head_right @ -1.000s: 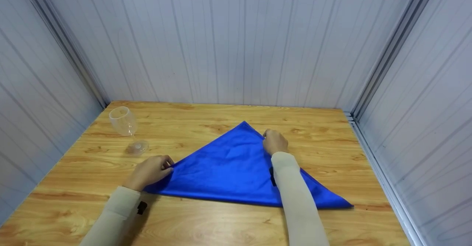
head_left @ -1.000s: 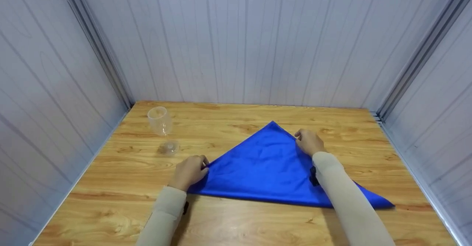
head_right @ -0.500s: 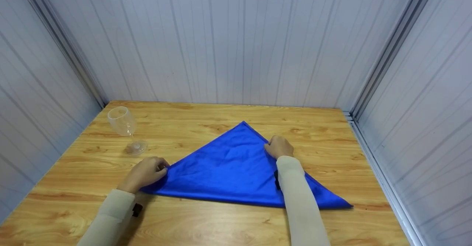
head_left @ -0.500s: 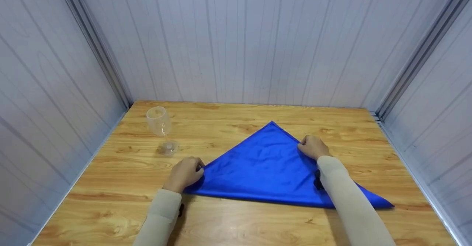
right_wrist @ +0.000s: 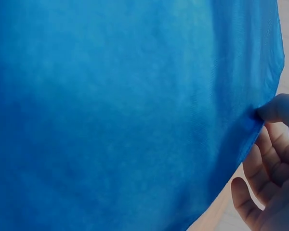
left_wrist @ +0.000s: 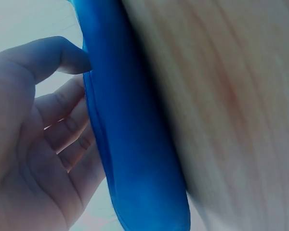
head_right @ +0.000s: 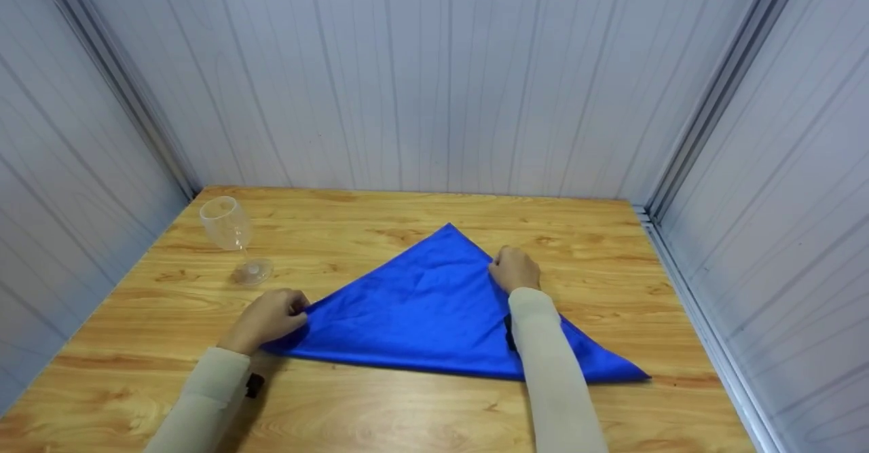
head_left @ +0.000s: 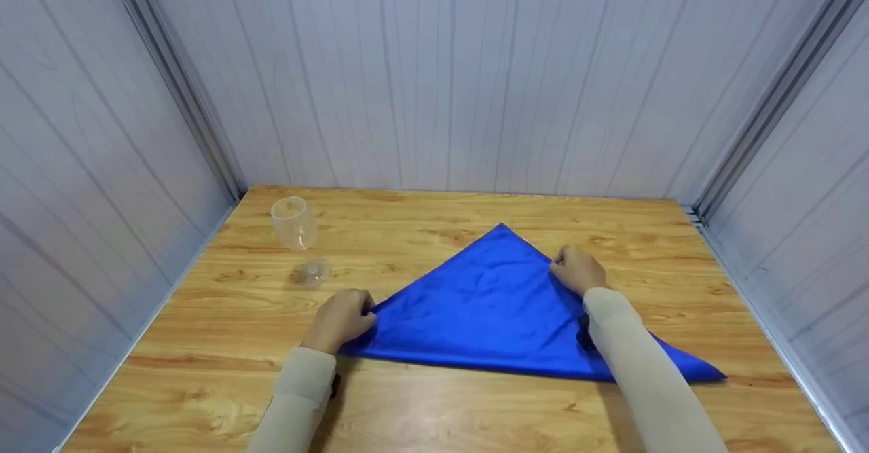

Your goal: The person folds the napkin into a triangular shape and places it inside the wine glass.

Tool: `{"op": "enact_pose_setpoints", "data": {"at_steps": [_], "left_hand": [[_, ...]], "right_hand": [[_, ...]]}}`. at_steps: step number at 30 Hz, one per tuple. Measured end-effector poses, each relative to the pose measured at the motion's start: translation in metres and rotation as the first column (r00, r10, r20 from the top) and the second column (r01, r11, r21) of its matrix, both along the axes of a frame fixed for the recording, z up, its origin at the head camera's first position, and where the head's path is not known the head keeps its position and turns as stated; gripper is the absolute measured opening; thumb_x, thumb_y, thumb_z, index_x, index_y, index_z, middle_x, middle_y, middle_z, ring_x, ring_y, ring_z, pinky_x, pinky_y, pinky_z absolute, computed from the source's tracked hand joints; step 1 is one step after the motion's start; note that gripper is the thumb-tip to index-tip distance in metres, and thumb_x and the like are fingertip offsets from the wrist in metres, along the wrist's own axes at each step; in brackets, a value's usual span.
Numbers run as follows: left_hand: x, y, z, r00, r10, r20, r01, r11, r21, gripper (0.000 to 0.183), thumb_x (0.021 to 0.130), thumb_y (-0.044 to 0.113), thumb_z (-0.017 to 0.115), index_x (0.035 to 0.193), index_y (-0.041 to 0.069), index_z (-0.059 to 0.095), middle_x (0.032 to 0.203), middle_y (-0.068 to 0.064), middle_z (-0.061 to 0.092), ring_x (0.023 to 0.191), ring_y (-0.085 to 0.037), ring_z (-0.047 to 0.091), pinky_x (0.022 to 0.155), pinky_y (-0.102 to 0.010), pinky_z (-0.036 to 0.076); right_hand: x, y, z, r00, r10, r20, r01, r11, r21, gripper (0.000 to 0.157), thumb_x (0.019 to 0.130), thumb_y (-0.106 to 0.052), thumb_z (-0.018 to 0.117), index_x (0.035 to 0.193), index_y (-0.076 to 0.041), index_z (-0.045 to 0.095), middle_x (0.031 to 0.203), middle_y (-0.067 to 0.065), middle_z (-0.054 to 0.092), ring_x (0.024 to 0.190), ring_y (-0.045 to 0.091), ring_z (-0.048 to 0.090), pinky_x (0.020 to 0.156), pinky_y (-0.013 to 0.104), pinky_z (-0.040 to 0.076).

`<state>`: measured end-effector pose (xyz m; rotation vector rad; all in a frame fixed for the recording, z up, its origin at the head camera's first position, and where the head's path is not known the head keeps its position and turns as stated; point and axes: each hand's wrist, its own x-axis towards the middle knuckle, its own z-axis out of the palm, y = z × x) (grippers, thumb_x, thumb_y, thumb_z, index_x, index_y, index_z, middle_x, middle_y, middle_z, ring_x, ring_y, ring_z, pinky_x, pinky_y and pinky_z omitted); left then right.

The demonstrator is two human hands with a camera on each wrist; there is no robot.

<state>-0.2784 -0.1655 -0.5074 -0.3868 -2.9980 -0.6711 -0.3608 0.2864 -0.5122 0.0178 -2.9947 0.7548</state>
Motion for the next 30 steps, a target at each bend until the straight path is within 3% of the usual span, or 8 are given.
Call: {"op": "enact_pose_setpoints", "data": {"at_steps": [9,16,30], "left_hand": [[0.0024,0.0003,-0.0008,0.999,0.001,-0.036,-0.001,1.000,0.009,0.008,0.080,0.008,0.075,0.088,0.005,0.073,0.085,-0.004,0.069,0.076,-0.023,0.064,0.074,-0.046,0.054],[0.0005,-0.0032,-0.0007,0.999,-0.021,0.040,0.020,0.999,0.032,0.023,0.081,0.007,0.076,0.103,0.005,0.071,0.095,-0.009,0.069,0.087,-0.027,0.065,0.082,-0.047,0.053],[0.0028,-0.0061,-0.0016,0.998,-0.050,0.033,0.049,0.998,0.050,0.029,0.083,0.010,0.077,0.111,0.007,0.068,0.102,-0.012,0.067,0.094,-0.029,0.065,0.085,-0.048,0.052]], "right_hand": [[0.0018,-0.0049,0.0002,0.995,-0.060,-0.079,0.062,0.998,0.024,0.012,0.093,-0.012,0.059,0.092,-0.006,0.068,0.089,0.011,0.067,0.077,0.027,0.062,0.071,0.049,0.050],[0.0018,-0.0024,-0.0034,0.998,-0.046,-0.038,0.047,0.998,0.029,0.016,0.093,-0.012,0.061,0.101,-0.005,0.073,0.099,0.014,0.071,0.086,0.031,0.065,0.078,0.054,0.050],[0.0009,0.0047,-0.0034,0.999,-0.036,0.014,0.036,0.999,0.016,0.022,0.095,-0.016,0.062,0.109,-0.002,0.073,0.104,0.015,0.071,0.091,0.031,0.066,0.081,0.053,0.051]]}}
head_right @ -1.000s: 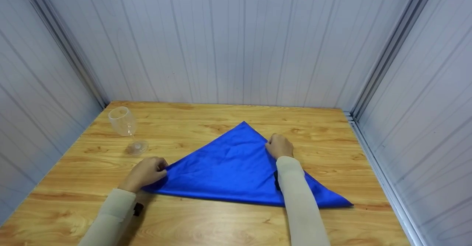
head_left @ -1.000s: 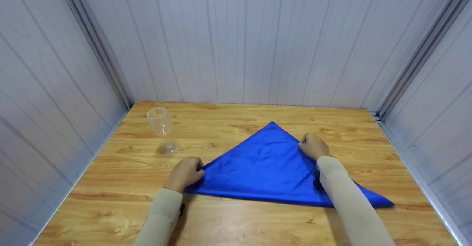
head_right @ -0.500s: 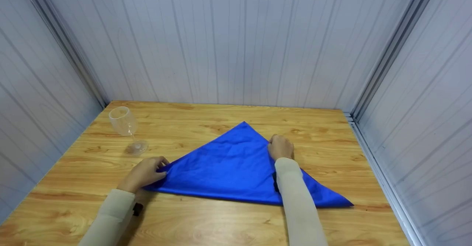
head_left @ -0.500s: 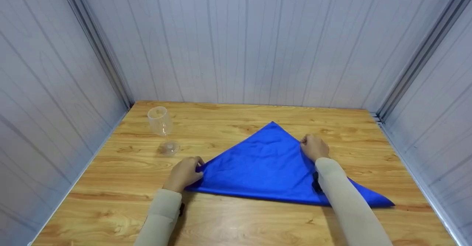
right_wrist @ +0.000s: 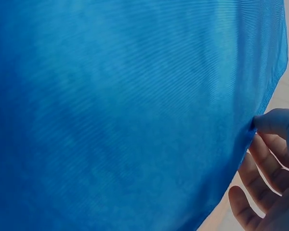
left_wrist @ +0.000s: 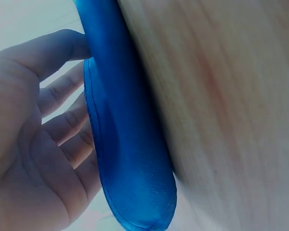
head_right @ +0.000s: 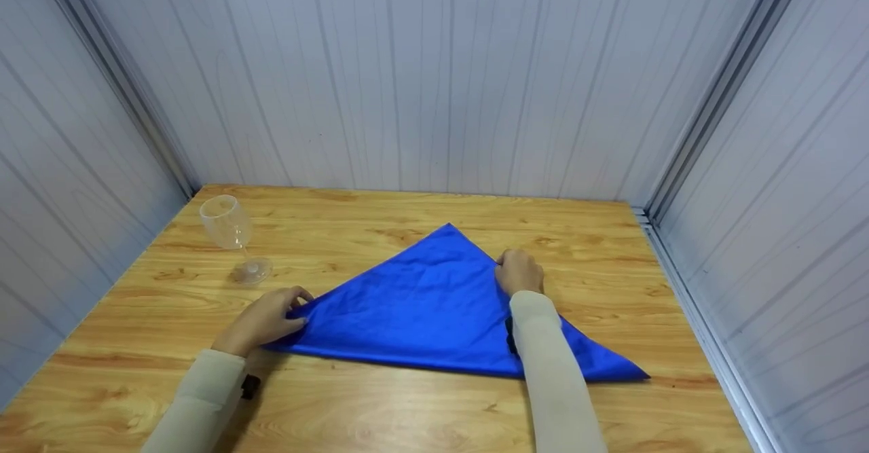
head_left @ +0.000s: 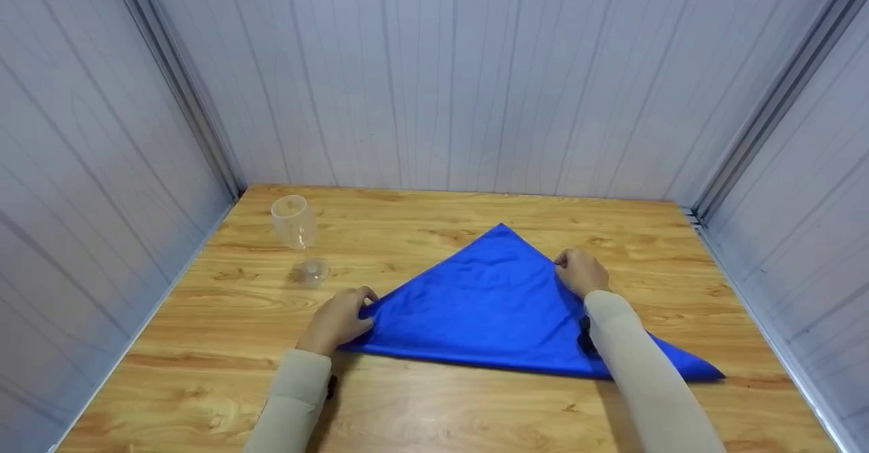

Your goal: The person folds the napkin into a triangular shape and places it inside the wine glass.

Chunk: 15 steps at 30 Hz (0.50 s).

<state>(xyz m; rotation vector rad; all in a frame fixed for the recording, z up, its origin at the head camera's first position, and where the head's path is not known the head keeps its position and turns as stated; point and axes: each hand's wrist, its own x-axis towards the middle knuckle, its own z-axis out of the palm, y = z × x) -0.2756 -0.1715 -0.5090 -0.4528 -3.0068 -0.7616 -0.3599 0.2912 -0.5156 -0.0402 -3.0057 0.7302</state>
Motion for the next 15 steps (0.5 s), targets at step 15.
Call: {"op": "enact_pose_setpoints", "data": {"at_steps": [15], "left_hand": [[0.010,0.013,0.005,0.988,-0.090,-0.123,0.076,0.991,-0.110,0.035,0.083,0.018,0.079,0.115,0.009,0.068,0.109,-0.011,0.060,0.102,-0.033,0.059,0.086,-0.052,0.050]], "right_hand": [[0.007,0.007,0.002,0.998,0.063,0.011,-0.063,0.998,-0.024,0.023,0.094,-0.016,0.065,0.111,-0.001,0.071,0.105,0.014,0.069,0.094,0.031,0.064,0.083,0.052,0.051]]}}
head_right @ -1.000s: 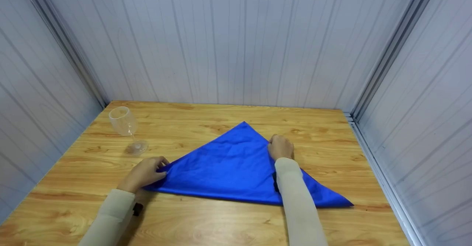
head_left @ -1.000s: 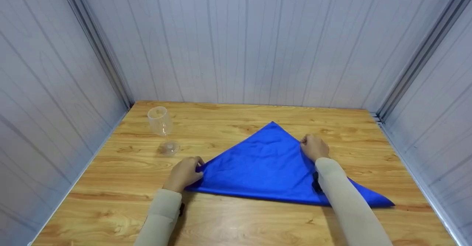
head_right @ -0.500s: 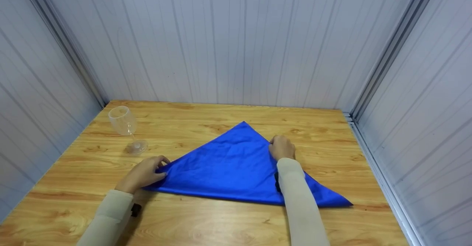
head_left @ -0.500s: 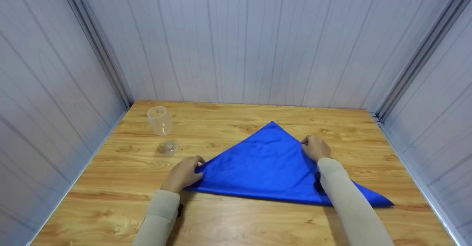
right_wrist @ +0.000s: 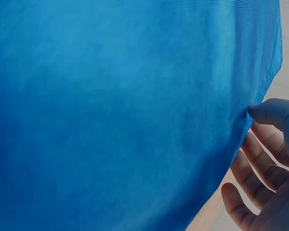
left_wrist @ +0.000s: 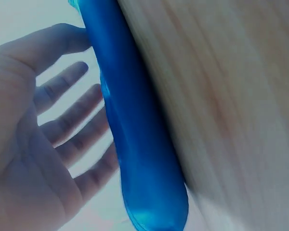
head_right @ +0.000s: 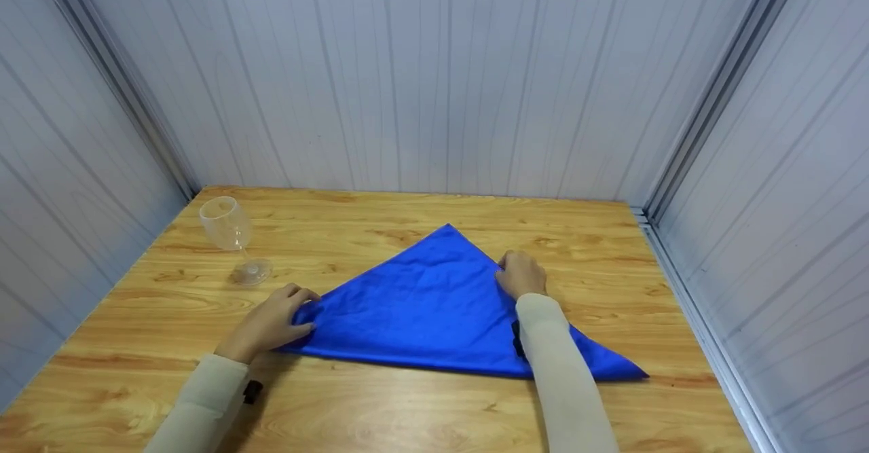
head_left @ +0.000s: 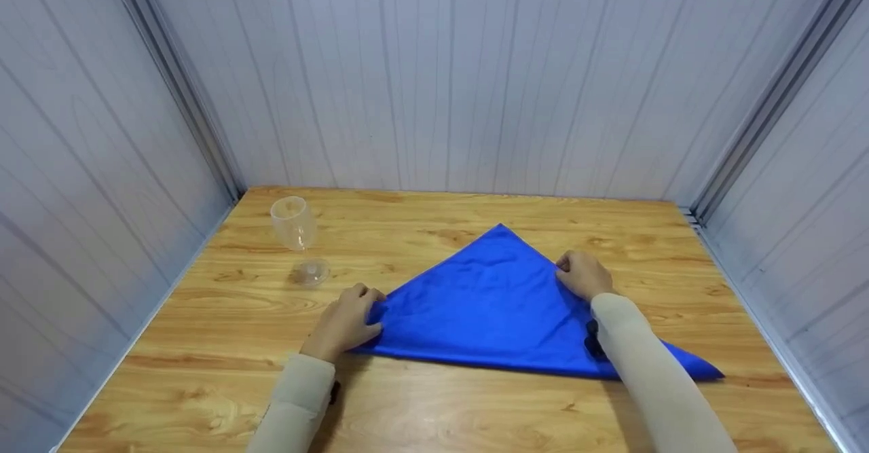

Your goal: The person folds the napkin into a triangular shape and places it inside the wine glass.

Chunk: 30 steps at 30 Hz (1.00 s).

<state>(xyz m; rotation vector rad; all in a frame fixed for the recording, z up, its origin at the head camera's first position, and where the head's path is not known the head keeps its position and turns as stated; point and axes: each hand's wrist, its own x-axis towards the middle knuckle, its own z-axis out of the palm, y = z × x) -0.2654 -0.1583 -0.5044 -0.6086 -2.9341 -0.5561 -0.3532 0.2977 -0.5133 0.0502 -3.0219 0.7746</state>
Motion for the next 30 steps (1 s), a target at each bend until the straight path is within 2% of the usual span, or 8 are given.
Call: {"op": "enact_pose_setpoints", "data": {"at_steps": [3,6,10,14,20,25,30], "left_hand": [[0.003,0.008,0.001,0.995,-0.092,-0.045,0.092,0.996,0.004,0.029,0.086,0.019,0.078,0.112,0.010,0.071,0.112,-0.011,0.061,0.105,-0.033,0.058,0.088,-0.052,0.049],[0.007,0.019,0.002,0.977,-0.201,-0.077,0.203,0.979,0.013,0.022,0.088,0.018,0.077,0.108,0.010,0.072,0.110,-0.009,0.062,0.103,-0.030,0.059,0.087,-0.049,0.050],[0.010,0.038,0.003,0.935,-0.339,-0.104,0.339,0.941,-0.020,0.017,0.090,0.018,0.075,0.104,0.009,0.073,0.103,-0.004,0.064,0.097,-0.023,0.062,0.086,-0.041,0.053],[0.015,0.058,0.003,0.893,-0.435,-0.116,0.428,0.900,-0.083,0.013,0.089,0.018,0.076,0.101,0.013,0.074,0.099,0.000,0.065,0.093,-0.018,0.063,0.084,-0.036,0.053],[0.029,0.081,0.001,0.859,-0.507,-0.078,0.500,0.861,-0.088,0.013,0.088,0.017,0.075,0.101,0.017,0.076,0.097,0.004,0.066,0.090,-0.013,0.063,0.082,-0.032,0.053],[0.035,0.095,-0.003,0.832,-0.546,-0.096,0.534,0.836,-0.123,0.016,0.087,0.018,0.076,0.104,0.019,0.076,0.097,0.004,0.067,0.089,-0.013,0.064,0.078,-0.032,0.053],[0.037,0.110,-0.004,0.813,-0.571,-0.116,0.556,0.819,-0.139,0.015,0.088,0.021,0.076,0.103,0.022,0.076,0.095,0.006,0.067,0.087,-0.011,0.064,0.076,-0.031,0.052]], "right_hand": [[-0.001,0.003,-0.003,0.998,0.062,-0.031,-0.063,0.997,-0.032,0.023,0.093,-0.011,0.066,0.112,0.001,0.070,0.109,0.017,0.069,0.100,0.034,0.064,0.087,0.052,0.051],[-0.002,0.005,-0.005,0.988,0.132,-0.075,-0.137,0.989,-0.062,0.024,0.092,-0.008,0.066,0.113,0.003,0.069,0.111,0.020,0.068,0.103,0.036,0.064,0.090,0.052,0.050],[-0.001,0.005,-0.007,0.976,0.183,-0.120,-0.194,0.977,-0.085,0.022,0.092,-0.004,0.066,0.111,0.005,0.069,0.111,0.021,0.067,0.103,0.037,0.063,0.090,0.052,0.050],[0.001,0.004,-0.007,0.963,0.226,-0.150,-0.239,0.968,-0.079,0.020,0.091,-0.001,0.065,0.110,0.005,0.069,0.110,0.021,0.067,0.107,0.039,0.061,0.093,0.053,0.048],[0.008,0.004,-0.005,0.929,0.318,-0.189,-0.330,0.943,-0.036,0.022,0.088,0.002,0.064,0.109,0.007,0.070,0.109,0.020,0.069,0.107,0.040,0.061,0.095,0.054,0.047],[0.016,0.003,-0.002,0.920,0.359,-0.155,-0.365,0.931,-0.013,0.023,0.090,0.000,0.066,0.112,0.004,0.070,0.112,0.018,0.067,0.111,0.040,0.059,0.097,0.055,0.045],[0.023,0.002,-0.001,0.915,0.385,-0.124,-0.384,0.923,0.027,0.023,0.091,-0.002,0.066,0.114,0.003,0.070,0.114,0.018,0.065,0.112,0.040,0.059,0.098,0.055,0.045]]}}
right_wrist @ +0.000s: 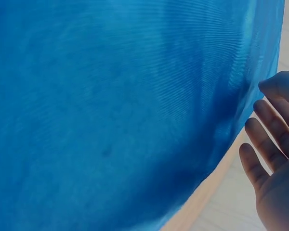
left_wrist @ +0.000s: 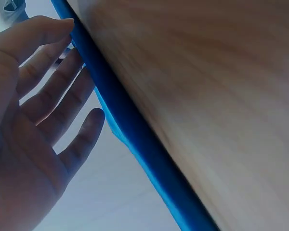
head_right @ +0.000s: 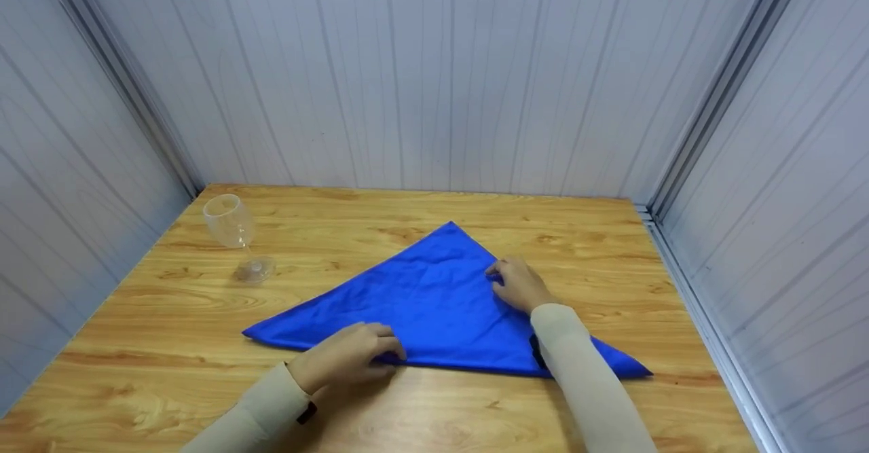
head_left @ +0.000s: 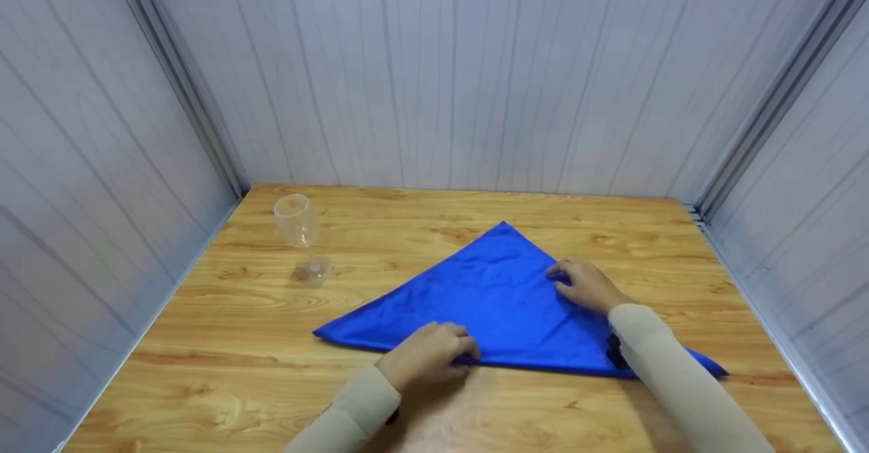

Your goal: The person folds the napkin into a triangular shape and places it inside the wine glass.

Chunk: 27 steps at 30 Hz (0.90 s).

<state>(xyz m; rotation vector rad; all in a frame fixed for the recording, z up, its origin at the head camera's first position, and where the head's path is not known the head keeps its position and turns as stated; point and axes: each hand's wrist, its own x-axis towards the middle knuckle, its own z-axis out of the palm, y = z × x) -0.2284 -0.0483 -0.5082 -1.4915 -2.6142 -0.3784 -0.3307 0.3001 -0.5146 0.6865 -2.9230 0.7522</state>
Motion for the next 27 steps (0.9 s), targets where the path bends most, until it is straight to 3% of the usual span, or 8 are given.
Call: {"op": "enact_pose_setpoints", "data": {"at_steps": [11,17,27], "left_hand": [[-0.008,0.031,0.001,0.999,-0.023,-0.041,0.020,0.997,-0.079,0.017,0.088,0.026,0.077,0.105,0.024,0.076,0.095,0.009,0.068,0.084,-0.009,0.063,0.067,-0.027,0.051],[-0.009,0.039,-0.001,0.997,-0.004,-0.075,-0.004,0.995,-0.100,0.018,0.085,0.028,0.079,0.102,0.025,0.076,0.095,0.009,0.069,0.085,-0.009,0.066,0.068,-0.027,0.053],[-0.009,0.044,-0.003,0.997,0.020,-0.080,-0.030,0.992,-0.123,0.012,0.085,0.031,0.080,0.096,0.026,0.075,0.088,0.011,0.067,0.081,-0.007,0.064,0.065,-0.026,0.052]], "right_hand": [[0.005,0.004,0.001,0.999,0.050,0.000,-0.050,0.998,0.022,0.027,0.090,0.001,0.065,0.117,0.007,0.068,0.115,0.021,0.063,0.112,0.042,0.058,0.098,0.057,0.044],[0.005,0.004,-0.001,0.999,0.052,0.016,-0.053,0.997,0.049,0.029,0.092,0.000,0.063,0.119,0.007,0.067,0.117,0.022,0.062,0.115,0.043,0.057,0.099,0.057,0.044],[0.006,0.004,0.000,0.999,-0.002,0.034,-0.001,0.997,0.078,0.030,0.093,-0.002,0.061,0.120,0.010,0.065,0.117,0.024,0.060,0.116,0.045,0.055,0.099,0.057,0.043]]}}
